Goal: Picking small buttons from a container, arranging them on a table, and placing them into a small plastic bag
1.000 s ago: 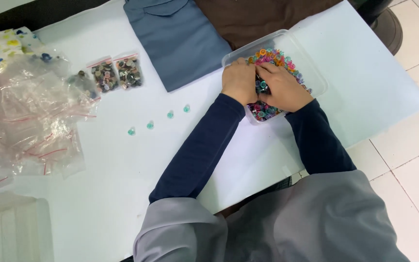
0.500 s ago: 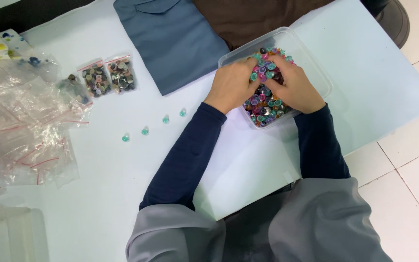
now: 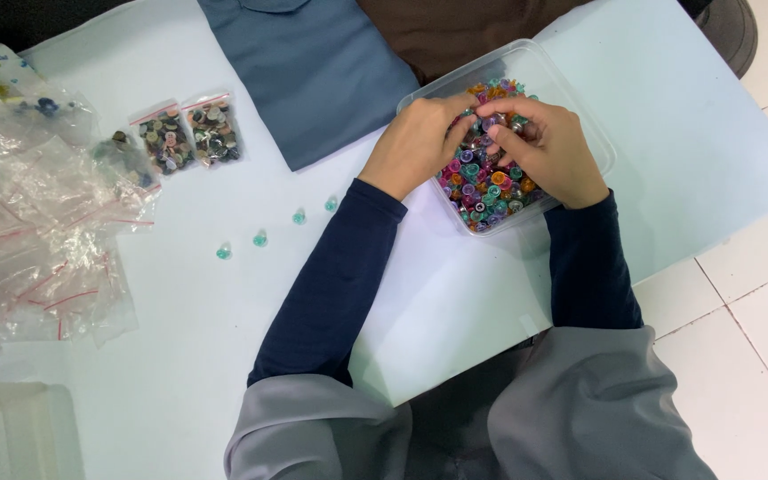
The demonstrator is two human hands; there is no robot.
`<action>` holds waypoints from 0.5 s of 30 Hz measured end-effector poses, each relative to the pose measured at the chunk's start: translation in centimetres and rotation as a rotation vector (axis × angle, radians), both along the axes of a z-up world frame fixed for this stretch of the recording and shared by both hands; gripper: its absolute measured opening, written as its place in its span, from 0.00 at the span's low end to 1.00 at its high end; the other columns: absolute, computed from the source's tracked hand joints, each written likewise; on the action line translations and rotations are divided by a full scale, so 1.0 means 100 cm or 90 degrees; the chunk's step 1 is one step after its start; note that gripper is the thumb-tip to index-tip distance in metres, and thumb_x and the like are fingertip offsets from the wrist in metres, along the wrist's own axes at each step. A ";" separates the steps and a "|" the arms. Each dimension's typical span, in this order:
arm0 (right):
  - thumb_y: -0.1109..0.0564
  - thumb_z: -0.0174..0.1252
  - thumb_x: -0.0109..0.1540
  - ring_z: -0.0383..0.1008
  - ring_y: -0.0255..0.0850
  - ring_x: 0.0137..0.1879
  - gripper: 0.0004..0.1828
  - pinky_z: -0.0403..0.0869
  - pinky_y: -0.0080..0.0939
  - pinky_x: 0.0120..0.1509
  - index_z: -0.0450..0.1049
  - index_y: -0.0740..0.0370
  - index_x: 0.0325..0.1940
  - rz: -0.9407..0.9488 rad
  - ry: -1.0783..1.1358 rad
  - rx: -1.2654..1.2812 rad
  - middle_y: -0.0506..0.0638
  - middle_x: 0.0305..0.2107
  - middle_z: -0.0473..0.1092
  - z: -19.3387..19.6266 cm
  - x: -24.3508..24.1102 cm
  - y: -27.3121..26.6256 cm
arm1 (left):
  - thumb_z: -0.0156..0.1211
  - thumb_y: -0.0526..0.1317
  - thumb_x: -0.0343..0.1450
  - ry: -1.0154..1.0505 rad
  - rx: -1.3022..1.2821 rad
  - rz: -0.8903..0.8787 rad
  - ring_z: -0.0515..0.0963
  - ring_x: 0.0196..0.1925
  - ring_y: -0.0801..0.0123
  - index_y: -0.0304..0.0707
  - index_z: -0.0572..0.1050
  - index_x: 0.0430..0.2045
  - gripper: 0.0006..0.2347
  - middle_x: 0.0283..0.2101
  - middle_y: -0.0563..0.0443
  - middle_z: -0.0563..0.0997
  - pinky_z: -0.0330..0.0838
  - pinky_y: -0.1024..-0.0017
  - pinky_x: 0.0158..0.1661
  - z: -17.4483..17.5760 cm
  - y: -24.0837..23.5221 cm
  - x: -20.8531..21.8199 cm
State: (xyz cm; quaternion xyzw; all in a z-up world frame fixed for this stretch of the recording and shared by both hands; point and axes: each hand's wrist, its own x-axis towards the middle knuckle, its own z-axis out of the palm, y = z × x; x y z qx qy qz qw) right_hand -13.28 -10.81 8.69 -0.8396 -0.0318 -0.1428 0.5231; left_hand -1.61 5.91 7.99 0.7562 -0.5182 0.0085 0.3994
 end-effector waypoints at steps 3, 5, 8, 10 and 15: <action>0.71 0.52 0.69 0.80 0.49 0.37 0.15 0.79 0.42 0.34 0.74 0.73 0.60 -0.006 -0.001 -0.040 0.69 0.38 0.74 0.004 0.000 0.000 | 0.53 0.35 0.76 -0.004 0.021 0.020 0.85 0.42 0.42 0.29 0.75 0.50 0.11 0.41 0.29 0.83 0.81 0.57 0.43 -0.004 0.005 0.000; 0.70 0.52 0.70 0.80 0.49 0.37 0.14 0.79 0.41 0.34 0.74 0.73 0.60 -0.008 -0.001 -0.036 0.69 0.37 0.74 0.001 -0.001 -0.002 | 0.52 0.35 0.77 -0.011 0.016 0.019 0.85 0.43 0.42 0.29 0.75 0.51 0.11 0.42 0.29 0.83 0.81 0.58 0.43 -0.006 0.001 0.001; 0.62 0.51 0.71 0.77 0.42 0.32 0.12 0.77 0.35 0.36 0.74 0.65 0.58 -0.036 0.058 -0.035 0.60 0.36 0.75 0.013 -0.003 0.004 | 0.48 0.37 0.78 -0.052 0.018 0.034 0.83 0.46 0.45 0.27 0.72 0.53 0.14 0.47 0.31 0.82 0.78 0.58 0.46 -0.020 -0.005 0.006; 0.54 0.51 0.71 0.74 0.34 0.28 0.12 0.75 0.29 0.39 0.74 0.57 0.56 -0.063 0.120 -0.037 0.51 0.36 0.76 0.017 -0.004 0.006 | 0.45 0.39 0.78 -0.085 0.025 0.050 0.82 0.49 0.47 0.26 0.70 0.54 0.15 0.51 0.33 0.80 0.76 0.57 0.48 -0.027 -0.009 0.006; 0.52 0.59 0.69 0.57 0.30 0.29 0.07 0.58 0.29 0.34 0.76 0.56 0.49 -0.096 0.051 -0.085 0.41 0.38 0.72 0.013 -0.005 0.002 | 0.47 0.33 0.74 -0.044 0.017 0.087 0.81 0.39 0.50 0.26 0.70 0.55 0.15 0.49 0.40 0.72 0.77 0.58 0.36 -0.019 -0.006 0.000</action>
